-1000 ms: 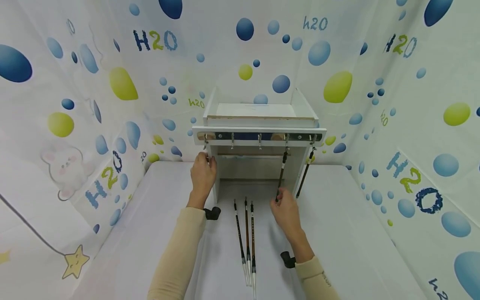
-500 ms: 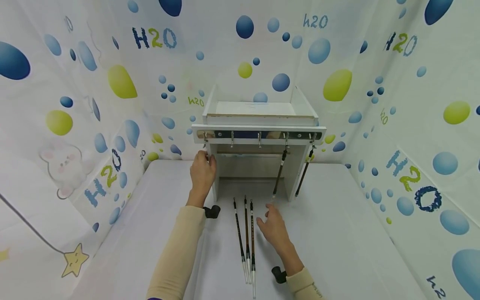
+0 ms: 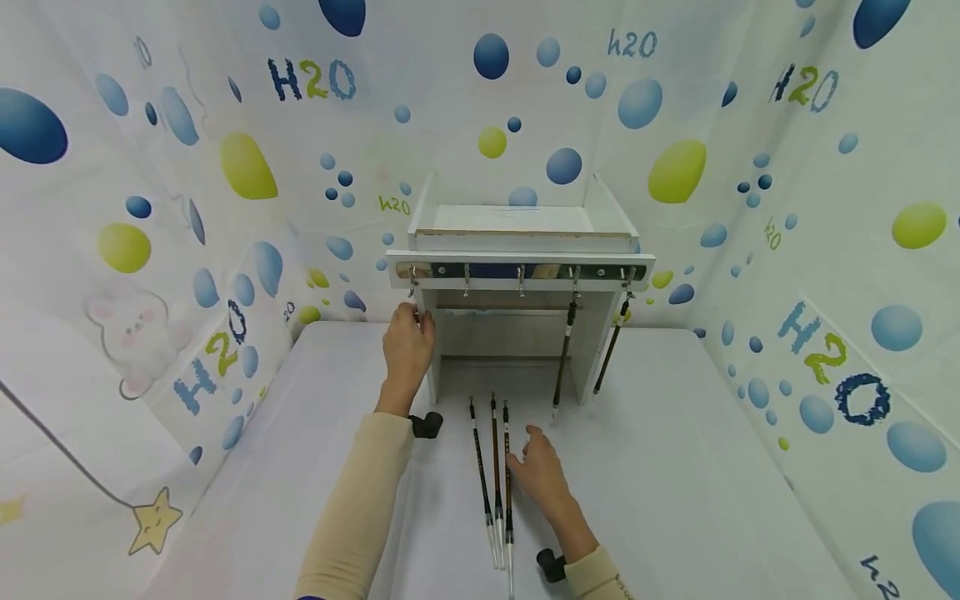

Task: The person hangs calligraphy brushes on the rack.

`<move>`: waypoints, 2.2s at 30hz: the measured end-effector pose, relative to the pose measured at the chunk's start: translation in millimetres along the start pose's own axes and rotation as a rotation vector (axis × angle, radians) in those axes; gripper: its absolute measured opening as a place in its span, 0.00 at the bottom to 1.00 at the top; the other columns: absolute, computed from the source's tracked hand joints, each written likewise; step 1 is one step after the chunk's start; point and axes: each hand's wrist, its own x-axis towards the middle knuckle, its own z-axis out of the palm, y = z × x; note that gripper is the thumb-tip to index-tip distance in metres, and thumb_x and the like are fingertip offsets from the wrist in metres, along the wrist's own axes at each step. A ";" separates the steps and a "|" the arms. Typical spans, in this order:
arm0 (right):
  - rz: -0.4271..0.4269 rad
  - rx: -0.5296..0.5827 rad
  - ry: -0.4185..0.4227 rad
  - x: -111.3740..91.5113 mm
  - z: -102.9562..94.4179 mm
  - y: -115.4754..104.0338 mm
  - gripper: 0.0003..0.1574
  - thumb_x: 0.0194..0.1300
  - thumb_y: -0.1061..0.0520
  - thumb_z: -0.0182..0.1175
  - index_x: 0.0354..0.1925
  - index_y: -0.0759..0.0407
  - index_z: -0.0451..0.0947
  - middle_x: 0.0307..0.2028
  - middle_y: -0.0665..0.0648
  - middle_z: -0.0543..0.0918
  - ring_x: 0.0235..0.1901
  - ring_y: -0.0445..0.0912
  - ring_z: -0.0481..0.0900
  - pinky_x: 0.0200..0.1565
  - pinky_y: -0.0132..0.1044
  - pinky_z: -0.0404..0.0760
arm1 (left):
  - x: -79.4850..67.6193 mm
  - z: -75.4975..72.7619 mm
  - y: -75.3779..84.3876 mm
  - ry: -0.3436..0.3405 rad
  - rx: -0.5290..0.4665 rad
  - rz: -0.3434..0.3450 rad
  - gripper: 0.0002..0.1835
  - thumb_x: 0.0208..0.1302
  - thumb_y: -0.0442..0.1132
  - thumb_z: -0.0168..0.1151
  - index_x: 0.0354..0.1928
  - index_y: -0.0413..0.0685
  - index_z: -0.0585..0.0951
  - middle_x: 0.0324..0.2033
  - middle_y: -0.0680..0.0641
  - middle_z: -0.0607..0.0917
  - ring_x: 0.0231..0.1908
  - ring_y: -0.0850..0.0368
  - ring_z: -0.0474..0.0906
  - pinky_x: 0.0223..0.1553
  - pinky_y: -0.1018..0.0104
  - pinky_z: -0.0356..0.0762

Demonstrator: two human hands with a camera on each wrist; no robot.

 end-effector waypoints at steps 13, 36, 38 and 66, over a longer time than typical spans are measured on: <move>-0.012 0.007 -0.005 -3.3 6.9 1.4 0.37 0.62 0.59 0.65 0.63 0.78 0.67 0.35 0.61 0.79 0.29 0.45 0.75 0.27 0.36 0.74 | 0.3 2.6 -0.4 -0.003 -0.009 0.002 0.13 0.71 0.37 0.56 0.46 0.31 0.77 0.39 0.32 0.84 0.36 0.36 0.85 0.34 0.41 0.81; -0.046 -0.082 -0.042 -2.6 20.6 -1.8 0.19 0.61 0.63 0.63 0.47 0.78 0.78 0.36 0.66 0.83 0.29 0.47 0.79 0.28 0.37 0.79 | 1.5 -0.1 0.7 0.003 -0.008 -0.006 0.13 0.71 0.37 0.56 0.47 0.31 0.77 0.39 0.32 0.85 0.36 0.35 0.85 0.34 0.41 0.82; -0.049 -0.090 -0.042 -2.9 20.0 -3.1 0.19 0.60 0.63 0.62 0.46 0.77 0.78 0.37 0.67 0.84 0.29 0.47 0.78 0.28 0.36 0.79 | 1.8 -0.3 0.9 0.002 -0.003 -0.007 0.14 0.71 0.38 0.56 0.47 0.31 0.77 0.39 0.32 0.85 0.37 0.36 0.86 0.34 0.42 0.82; -0.022 -0.043 -0.074 -0.1 18.2 -1.1 0.18 0.60 0.65 0.60 0.46 0.77 0.79 0.39 0.71 0.86 0.23 0.44 0.76 0.23 0.34 0.76 | 0.2 1.3 -0.1 -0.012 -0.005 -0.023 0.13 0.71 0.38 0.56 0.46 0.31 0.77 0.39 0.32 0.84 0.37 0.36 0.85 0.35 0.41 0.81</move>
